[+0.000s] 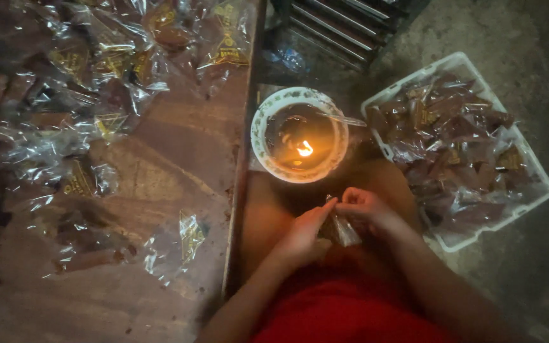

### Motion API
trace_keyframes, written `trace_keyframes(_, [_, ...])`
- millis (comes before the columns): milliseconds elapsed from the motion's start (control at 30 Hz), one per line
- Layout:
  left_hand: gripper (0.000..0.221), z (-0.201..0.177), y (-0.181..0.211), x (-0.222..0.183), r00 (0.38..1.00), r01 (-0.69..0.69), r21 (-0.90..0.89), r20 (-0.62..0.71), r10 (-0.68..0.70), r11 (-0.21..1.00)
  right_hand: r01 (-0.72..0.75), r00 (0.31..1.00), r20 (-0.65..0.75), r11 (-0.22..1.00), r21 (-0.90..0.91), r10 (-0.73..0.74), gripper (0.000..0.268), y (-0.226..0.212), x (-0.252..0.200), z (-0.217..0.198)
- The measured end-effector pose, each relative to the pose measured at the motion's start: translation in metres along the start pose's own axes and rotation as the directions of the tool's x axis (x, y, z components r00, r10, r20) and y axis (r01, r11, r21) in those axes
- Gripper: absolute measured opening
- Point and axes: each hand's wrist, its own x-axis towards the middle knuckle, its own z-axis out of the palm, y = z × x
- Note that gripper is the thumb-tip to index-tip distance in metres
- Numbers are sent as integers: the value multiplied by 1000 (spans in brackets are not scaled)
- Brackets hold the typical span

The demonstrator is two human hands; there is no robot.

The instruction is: Sealing plastic bags containing bread by melting the edges over a candle flame.

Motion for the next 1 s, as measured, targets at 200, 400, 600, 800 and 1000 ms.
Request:
trace_keyframes(200, [107, 6, 1, 2, 975, 79, 562, 130, -182, 823, 11, 998, 64, 871, -491, 23, 42, -72, -79, 56])
trace_keyframes(400, [92, 10, 12, 1, 970, 166, 507, 72, -233, 846, -34, 823, -440, 741, -670, -360, 40, -128, -65, -26])
trace_keyframes(600, [84, 14, -7, 5, 938, 260, 443, 93, -333, 858, -263, 575, -719, 745, -613, -389, 56, -164, -67, -80])
trace_keyframes(800, [84, 18, -19, 8, 928, 304, 425, 69, -365, 853, -555, 710, -693, 505, -661, -127, 87, -100, -27, -140])
trace_keyframes(1000, [77, 10, -1, 4, 907, 345, 357, 112, -406, 868, -538, 573, -746, 531, -655, -339, 93, -61, -10, -223])
